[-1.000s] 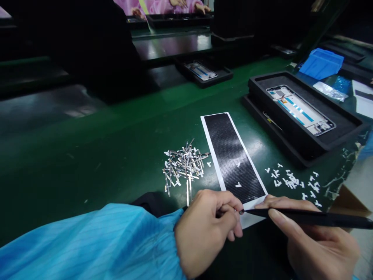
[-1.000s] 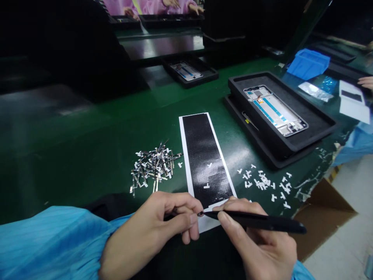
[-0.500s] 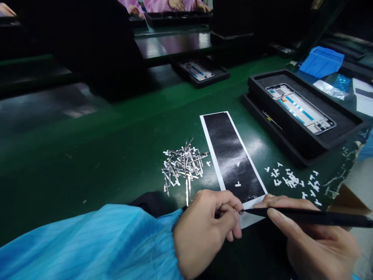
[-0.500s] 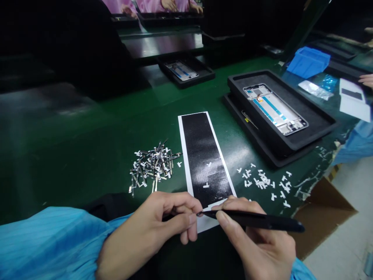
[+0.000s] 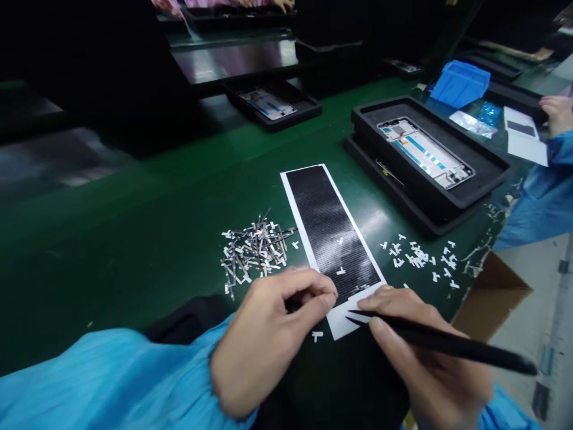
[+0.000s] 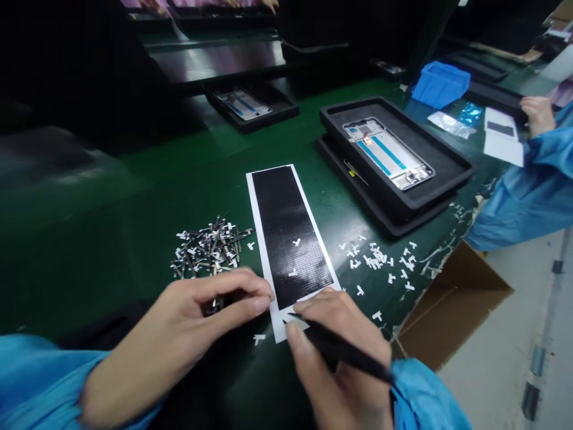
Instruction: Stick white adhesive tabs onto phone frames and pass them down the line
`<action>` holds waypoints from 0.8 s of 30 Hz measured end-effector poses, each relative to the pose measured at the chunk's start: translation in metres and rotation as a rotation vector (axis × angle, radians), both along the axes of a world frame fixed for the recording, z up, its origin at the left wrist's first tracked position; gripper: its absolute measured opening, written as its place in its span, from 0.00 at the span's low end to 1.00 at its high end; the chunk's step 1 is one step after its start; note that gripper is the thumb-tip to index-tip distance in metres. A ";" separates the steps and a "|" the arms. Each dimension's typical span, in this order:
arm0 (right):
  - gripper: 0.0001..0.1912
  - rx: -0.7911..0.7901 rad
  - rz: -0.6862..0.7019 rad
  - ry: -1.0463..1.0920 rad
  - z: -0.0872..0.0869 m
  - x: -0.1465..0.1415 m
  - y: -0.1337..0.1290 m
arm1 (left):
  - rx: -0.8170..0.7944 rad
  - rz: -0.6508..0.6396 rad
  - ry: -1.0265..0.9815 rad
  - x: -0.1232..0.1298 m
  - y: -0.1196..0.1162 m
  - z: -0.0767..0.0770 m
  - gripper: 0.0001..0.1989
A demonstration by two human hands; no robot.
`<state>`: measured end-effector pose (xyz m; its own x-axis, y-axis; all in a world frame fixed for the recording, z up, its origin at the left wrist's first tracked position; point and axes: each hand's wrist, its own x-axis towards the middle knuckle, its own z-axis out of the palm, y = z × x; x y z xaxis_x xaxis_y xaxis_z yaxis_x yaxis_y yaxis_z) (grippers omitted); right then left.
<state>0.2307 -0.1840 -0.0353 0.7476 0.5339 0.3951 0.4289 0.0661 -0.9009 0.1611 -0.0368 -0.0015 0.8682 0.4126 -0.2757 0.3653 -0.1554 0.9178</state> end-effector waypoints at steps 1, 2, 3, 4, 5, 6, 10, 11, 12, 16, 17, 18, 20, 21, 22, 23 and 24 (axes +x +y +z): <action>0.10 -0.028 0.046 -0.045 0.000 -0.004 0.001 | 0.051 0.050 -0.050 -0.001 0.001 0.003 0.09; 0.10 -0.070 0.103 -0.086 0.000 -0.007 0.002 | 0.065 0.106 -0.079 -0.002 0.002 0.006 0.07; 0.10 -0.115 0.154 -0.117 0.000 -0.010 0.003 | 0.037 0.156 -0.082 -0.003 0.002 0.010 0.06; 0.10 -0.153 0.190 -0.139 -0.001 -0.013 0.003 | -0.020 0.199 -0.070 -0.003 0.001 0.014 0.05; 0.09 -0.173 0.204 -0.151 -0.002 -0.016 0.003 | -0.092 0.226 -0.054 -0.004 0.000 0.018 0.04; 0.08 -0.170 0.194 -0.152 -0.002 -0.018 0.004 | -0.163 0.240 -0.045 -0.005 -0.002 0.020 0.04; 0.06 -0.072 0.170 -0.092 -0.001 -0.021 0.004 | -0.310 0.202 -0.033 -0.014 -0.009 0.021 0.06; 0.06 -0.051 0.179 -0.071 0.001 -0.020 0.004 | -0.305 0.185 -0.025 -0.017 -0.009 0.019 0.07; 0.06 -0.045 0.197 -0.049 0.003 -0.019 0.003 | -0.280 0.167 -0.025 -0.020 -0.008 0.016 0.07; 0.06 -0.116 0.306 0.026 0.013 -0.012 -0.002 | 0.049 0.058 -0.037 -0.033 -0.003 0.010 0.06; 0.07 -0.151 0.341 0.049 0.015 -0.011 -0.003 | 0.158 0.017 -0.060 -0.035 -0.003 0.010 0.05; 0.08 -0.174 0.373 0.077 0.016 -0.011 -0.004 | 0.255 -0.030 -0.098 -0.037 -0.004 0.012 0.05; 0.08 -0.191 0.435 0.142 0.017 -0.010 -0.005 | 0.393 -0.136 -0.161 -0.040 -0.008 0.017 0.09; 0.08 -0.190 0.460 0.174 0.017 -0.009 -0.005 | 0.439 -0.184 -0.170 -0.040 -0.010 0.019 0.11; 0.08 -0.185 0.478 0.203 0.016 -0.009 -0.005 | 0.470 -0.222 -0.161 -0.040 -0.012 0.022 0.13; 0.08 -0.183 0.489 0.221 0.015 -0.008 -0.005 | 0.484 -0.246 -0.139 -0.039 -0.013 0.024 0.14; 0.07 -0.191 0.490 0.226 0.013 -0.007 -0.006 | 0.481 -0.256 -0.109 -0.038 -0.014 0.025 0.14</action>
